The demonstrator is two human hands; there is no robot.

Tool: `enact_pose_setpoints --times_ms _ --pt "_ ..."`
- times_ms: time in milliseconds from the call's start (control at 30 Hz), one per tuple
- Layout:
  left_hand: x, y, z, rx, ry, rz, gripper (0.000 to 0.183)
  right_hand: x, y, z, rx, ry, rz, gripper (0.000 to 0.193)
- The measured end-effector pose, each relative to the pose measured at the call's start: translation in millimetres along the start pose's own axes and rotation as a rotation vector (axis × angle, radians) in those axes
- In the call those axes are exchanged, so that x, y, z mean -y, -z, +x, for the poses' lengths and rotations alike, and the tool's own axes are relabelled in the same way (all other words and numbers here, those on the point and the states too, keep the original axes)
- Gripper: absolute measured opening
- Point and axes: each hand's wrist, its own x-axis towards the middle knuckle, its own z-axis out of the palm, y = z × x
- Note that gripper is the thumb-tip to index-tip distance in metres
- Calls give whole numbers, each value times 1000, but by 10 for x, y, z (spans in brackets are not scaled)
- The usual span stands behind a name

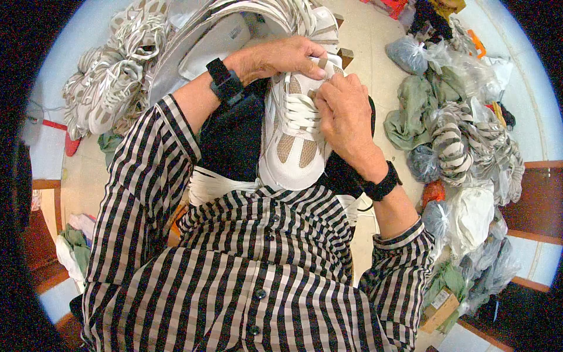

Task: The recorder is threading laces through the eyelets of several white sneakers.

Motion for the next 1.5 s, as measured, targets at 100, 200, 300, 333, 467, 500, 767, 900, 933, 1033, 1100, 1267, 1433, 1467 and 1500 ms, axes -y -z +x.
enact_pose_setpoints --times_ms 100,200,300,333,467,500,767,900,933,1033,1100,1267,1433,1467,1500 --pt "-57 -59 -103 -88 -179 150 24 6 87 -53 -5 -25 -125 7" --pt "-93 -257 -302 -471 -371 324 22 27 159 -91 24 -56 -144 7" --pt "-85 -322 -564 -492 -468 549 17 59 76 -93 14 -40 -217 6" --pt "-87 -323 -619 -498 -508 614 15 73 -2 -81 -1 -10 -289 6" --pt "-140 -254 -716 -412 -444 554 13 67 -185 -76 -116 -81 -110 6" --pt "-162 -248 -717 -402 -445 584 13 70 -204 -87 -129 -87 -108 7" --pt "-259 -276 -639 -357 -533 794 12 48 -203 -97 -130 -68 -135 7" --pt "-283 -244 -528 -286 -527 899 7 6 -174 -88 -117 -44 -96 7" --pt "-292 -250 -502 -271 -520 921 6 -3 -153 -92 -83 -60 -91 7" --pt "-336 -285 -453 -246 -475 1030 8 -19 -107 -57 -34 -88 -75 7" --pt "-386 -317 -463 -258 -467 1102 12 -31 -52 -28 7 -102 -46 10" --pt "-553 -275 -737 -288 -595 1210 23 -185 230 -25 157 -275 443 25" --pt "-699 20 -1503 -372 -266 1208 21 -400 577 -127 185 -453 814 35" --pt "-730 109 -1723 -374 -140 1243 29 -438 652 -137 153 -443 887 35" --pt "-755 198 -1942 -391 -42 1277 37 -480 733 -139 133 -530 879 36"
